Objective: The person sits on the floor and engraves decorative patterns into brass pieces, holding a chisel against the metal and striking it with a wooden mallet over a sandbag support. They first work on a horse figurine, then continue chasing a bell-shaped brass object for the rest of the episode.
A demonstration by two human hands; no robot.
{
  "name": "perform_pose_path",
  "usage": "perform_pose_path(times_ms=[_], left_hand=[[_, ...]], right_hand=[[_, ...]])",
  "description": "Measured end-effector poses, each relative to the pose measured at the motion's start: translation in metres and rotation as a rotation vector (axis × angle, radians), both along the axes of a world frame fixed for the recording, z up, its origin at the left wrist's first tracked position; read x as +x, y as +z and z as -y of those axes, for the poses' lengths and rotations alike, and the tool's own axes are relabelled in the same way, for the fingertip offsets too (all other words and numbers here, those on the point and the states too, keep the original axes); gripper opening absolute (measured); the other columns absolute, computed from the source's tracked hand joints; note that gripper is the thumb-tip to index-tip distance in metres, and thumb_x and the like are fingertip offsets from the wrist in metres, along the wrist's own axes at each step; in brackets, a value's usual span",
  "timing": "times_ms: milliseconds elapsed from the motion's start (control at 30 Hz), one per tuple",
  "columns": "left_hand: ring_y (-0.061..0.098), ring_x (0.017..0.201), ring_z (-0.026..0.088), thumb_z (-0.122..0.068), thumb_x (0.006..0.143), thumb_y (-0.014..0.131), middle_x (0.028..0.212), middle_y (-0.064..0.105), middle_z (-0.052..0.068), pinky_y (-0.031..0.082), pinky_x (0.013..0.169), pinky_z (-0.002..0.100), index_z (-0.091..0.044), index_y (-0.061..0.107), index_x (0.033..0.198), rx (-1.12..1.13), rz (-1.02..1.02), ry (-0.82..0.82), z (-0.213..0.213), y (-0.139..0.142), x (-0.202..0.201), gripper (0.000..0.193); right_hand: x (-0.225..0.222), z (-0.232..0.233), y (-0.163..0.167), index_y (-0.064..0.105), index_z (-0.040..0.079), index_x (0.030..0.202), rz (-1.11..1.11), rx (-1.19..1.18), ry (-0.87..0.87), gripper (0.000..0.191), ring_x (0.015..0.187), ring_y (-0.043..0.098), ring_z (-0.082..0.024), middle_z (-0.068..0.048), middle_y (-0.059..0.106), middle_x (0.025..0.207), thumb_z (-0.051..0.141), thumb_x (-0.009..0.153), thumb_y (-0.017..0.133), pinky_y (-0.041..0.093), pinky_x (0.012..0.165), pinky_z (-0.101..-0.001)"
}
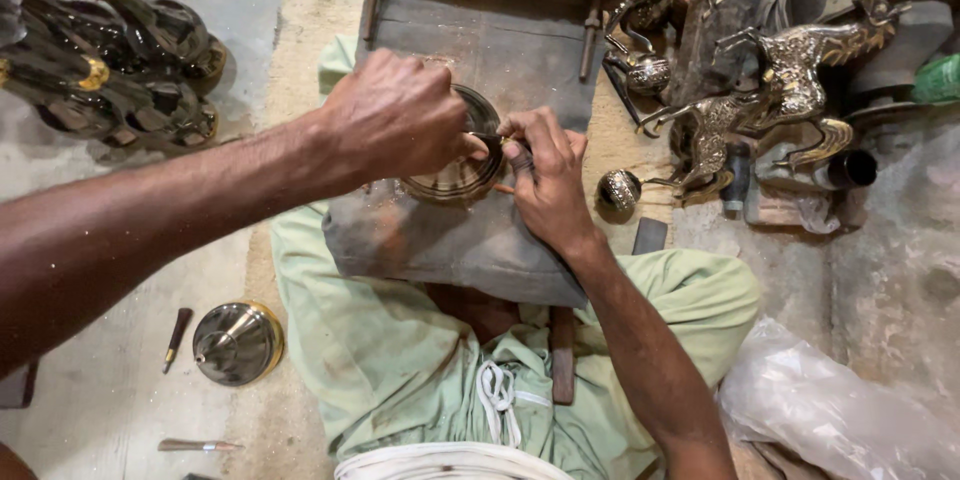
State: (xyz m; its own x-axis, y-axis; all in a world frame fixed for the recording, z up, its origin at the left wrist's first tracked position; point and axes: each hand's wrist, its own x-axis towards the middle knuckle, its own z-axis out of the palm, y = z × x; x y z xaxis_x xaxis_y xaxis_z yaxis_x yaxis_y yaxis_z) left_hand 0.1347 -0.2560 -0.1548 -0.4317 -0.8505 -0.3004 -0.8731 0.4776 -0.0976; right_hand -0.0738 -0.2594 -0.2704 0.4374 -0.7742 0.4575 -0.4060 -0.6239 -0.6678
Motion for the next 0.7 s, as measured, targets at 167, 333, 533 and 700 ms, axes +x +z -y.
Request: perform_pose_path(times_ms=[167,333,533,700], left_hand=[[0.07,0.053,0.024,-0.042,0.095,0.068,0.081,0.074,0.018,0.056,0.041,0.033,0.005,0.074,0.102,-0.092,-0.096,-0.116,-0.002,-0.009,0.006,0.048],[0.07,0.053,0.023,-0.006,0.078,0.071,0.086,0.075,0.022,0.058,0.041,0.03,0.002,0.077,0.106,-0.225,-0.281,-0.254,-0.001,-0.02,0.006,0.03],[0.07,0.063,0.026,-0.052,0.104,0.065,0.075,0.073,0.018,0.059,0.054,0.04,0.002,0.077,0.088,-0.021,0.023,-0.033,-0.001,-0.008,-0.006,0.058],[0.069,0.053,0.026,-0.019,0.069,0.074,0.073,0.072,0.018,0.058,0.041,0.035,0.006,0.077,0.087,-0.414,-0.455,-0.327,-0.009,-0.01,0.004,0.031]], right_hand=[[-0.001,0.001,-0.004,0.062,0.008,0.116,-0.02,-0.023,-0.015,0.015,0.102,0.06,-0.023,-0.005,0.062,0.108,0.008,0.101,0.06,0.032,0.097,-0.0387],[-0.004,0.001,-0.007,0.061,0.007,0.116,-0.017,-0.014,-0.011,0.015,0.105,0.06,-0.024,-0.006,0.062,0.11,0.009,0.102,0.06,0.032,0.098,-0.0395],[-0.003,-0.001,-0.002,0.061,0.008,0.116,-0.015,-0.025,-0.012,0.015,0.105,0.06,-0.024,-0.006,0.062,0.109,0.01,0.102,0.06,0.033,0.098,-0.0392],[-0.004,0.001,-0.003,0.062,0.008,0.116,-0.012,-0.015,-0.01,0.014,0.104,0.06,-0.023,-0.005,0.062,0.108,0.011,0.103,0.059,0.033,0.098,-0.0388]])
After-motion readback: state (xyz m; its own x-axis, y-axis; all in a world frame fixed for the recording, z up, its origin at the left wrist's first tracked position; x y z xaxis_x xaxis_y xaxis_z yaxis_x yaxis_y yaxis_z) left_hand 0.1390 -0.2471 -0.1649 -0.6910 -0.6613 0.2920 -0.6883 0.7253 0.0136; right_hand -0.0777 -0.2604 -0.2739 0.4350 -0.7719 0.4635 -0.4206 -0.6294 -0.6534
